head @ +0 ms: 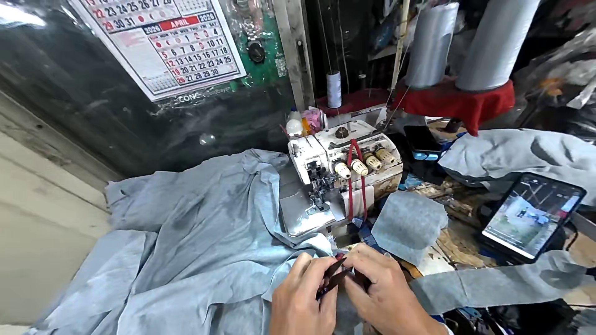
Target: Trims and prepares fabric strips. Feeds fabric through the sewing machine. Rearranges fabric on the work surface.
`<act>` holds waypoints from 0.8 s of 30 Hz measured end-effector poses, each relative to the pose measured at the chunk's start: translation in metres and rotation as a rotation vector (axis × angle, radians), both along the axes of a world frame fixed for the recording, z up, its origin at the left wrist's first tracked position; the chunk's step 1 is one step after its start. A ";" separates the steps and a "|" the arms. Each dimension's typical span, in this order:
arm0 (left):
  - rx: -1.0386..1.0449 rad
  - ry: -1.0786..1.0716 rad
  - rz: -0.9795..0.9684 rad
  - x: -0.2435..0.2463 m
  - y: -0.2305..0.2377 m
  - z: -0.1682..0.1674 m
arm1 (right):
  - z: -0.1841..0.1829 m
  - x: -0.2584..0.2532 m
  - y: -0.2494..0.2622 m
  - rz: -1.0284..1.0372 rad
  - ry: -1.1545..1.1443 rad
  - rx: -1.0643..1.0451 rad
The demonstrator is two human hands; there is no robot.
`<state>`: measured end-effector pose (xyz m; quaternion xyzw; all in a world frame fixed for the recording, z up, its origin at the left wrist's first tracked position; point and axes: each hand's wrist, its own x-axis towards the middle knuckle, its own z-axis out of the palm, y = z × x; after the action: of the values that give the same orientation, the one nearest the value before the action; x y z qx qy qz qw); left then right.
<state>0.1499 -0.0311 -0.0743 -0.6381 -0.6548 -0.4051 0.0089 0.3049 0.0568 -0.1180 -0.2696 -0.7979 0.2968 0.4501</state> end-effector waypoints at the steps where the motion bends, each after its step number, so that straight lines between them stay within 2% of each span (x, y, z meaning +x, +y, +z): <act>1: 0.008 -0.005 -0.006 0.000 0.001 0.000 | -0.001 0.001 0.000 0.001 -0.005 -0.007; 10: -0.007 -0.188 -0.048 0.000 -0.002 0.000 | -0.004 0.006 0.002 0.017 -0.009 -0.057; 17: 0.014 -0.033 -0.035 0.004 0.008 -0.004 | -0.002 0.006 0.004 0.011 -0.030 -0.030; 24: 0.018 -0.154 -0.038 0.000 0.005 -0.005 | -0.003 0.008 0.004 0.024 -0.027 -0.079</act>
<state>0.1494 -0.0260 -0.0796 -0.6172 -0.6378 -0.4588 -0.0434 0.3128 0.0613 -0.1210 -0.2816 -0.7948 0.3296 0.4246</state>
